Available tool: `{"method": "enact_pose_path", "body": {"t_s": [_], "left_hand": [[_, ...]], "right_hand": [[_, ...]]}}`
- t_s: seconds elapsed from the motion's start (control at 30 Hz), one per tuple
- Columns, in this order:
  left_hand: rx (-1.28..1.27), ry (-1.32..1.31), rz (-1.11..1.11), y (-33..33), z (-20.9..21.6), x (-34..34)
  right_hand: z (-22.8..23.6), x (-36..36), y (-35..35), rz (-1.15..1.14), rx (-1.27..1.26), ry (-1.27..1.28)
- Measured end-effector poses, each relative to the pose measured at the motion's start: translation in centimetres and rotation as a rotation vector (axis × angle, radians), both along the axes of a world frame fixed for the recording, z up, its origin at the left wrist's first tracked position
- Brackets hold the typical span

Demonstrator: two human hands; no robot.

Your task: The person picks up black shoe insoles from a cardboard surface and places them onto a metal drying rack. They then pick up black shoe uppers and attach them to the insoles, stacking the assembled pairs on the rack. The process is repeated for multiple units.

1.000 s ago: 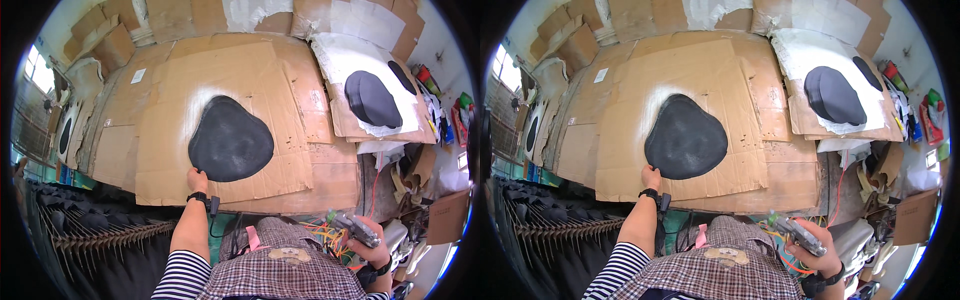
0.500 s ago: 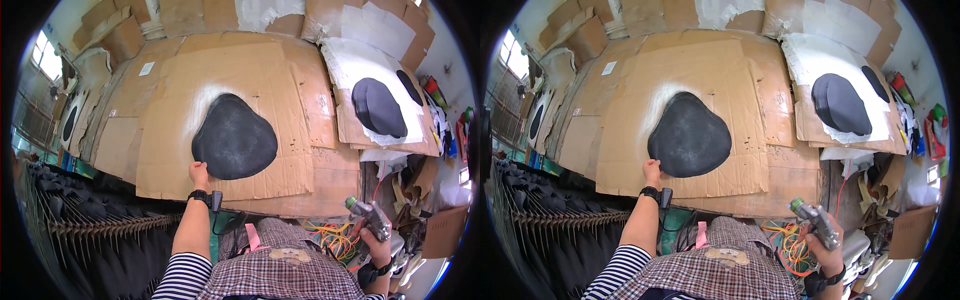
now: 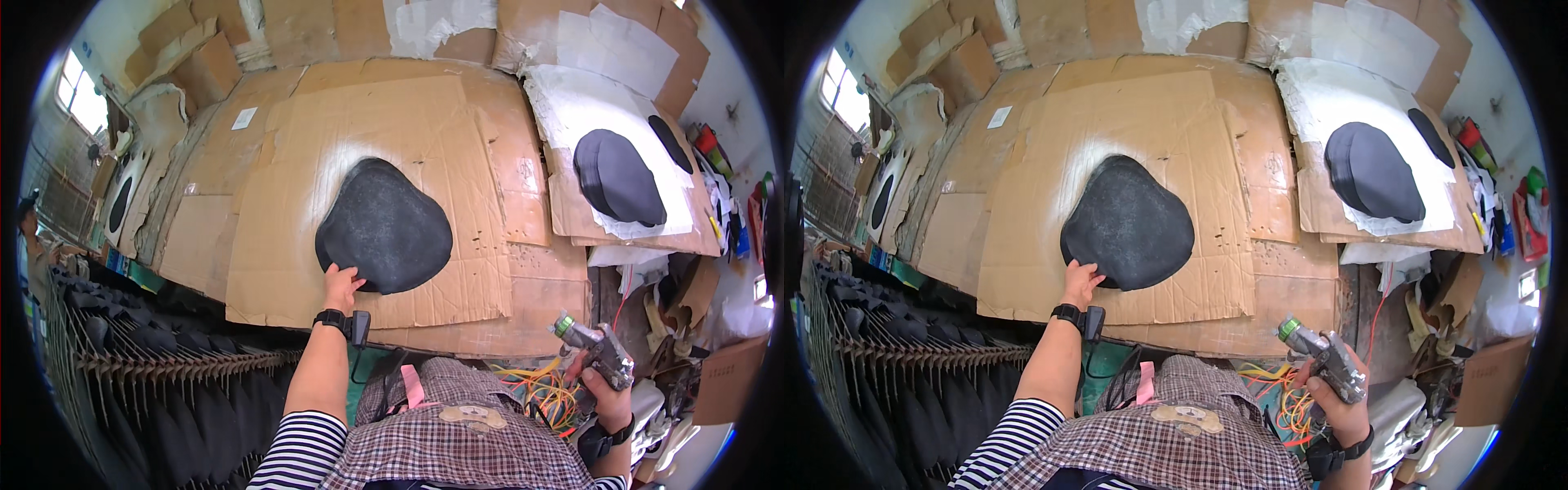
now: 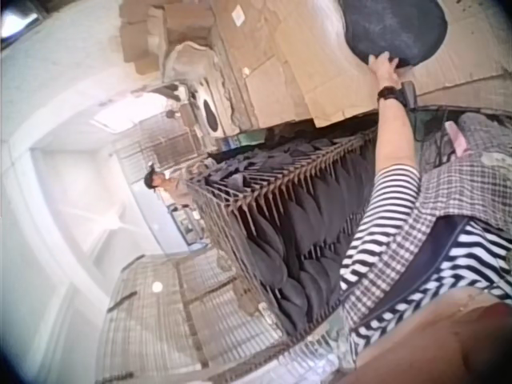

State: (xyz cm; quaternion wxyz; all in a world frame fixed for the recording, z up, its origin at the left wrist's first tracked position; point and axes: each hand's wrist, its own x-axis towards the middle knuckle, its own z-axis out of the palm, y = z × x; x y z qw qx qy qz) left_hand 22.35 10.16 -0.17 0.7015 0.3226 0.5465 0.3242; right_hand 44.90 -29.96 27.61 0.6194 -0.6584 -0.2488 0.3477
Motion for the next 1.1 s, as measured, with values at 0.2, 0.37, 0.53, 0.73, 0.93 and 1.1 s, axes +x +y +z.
{"method": "enact_pose_path", "body": {"t_s": [0.2, 0.37, 0.53, 0.73, 0.93, 1.1], "left_hand": [[0.203, -0.531, -0.068, 2.7, 10.8, 3.9], [0.329, -0.839, 0.047, 4.0, 19.1, 2.8], [0.419, -0.964, 0.100, 4.6, 23.5, -3.7], [0.473, -0.931, 0.237, 4.7, 24.7, -12.0], [0.487, -1.019, 0.329, 4.2, 23.0, -17.5], [0.500, -1.002, 0.325, 3.5, 22.2, -18.9]], "right_hand": [[0.0, -0.7, 0.4, 0.067, 0.026, 0.003], [0.2, -1.6, -0.9, 0.122, -0.066, -0.033], [0.2, -3.4, -1.7, 0.140, -0.150, 0.001], [1.8, -6.4, -1.0, 0.054, -0.081, -0.077], [4.1, -7.7, -2.1, -0.037, -0.191, -0.143], [3.5, -10.4, -2.1, 0.099, -0.138, 0.000]]}}
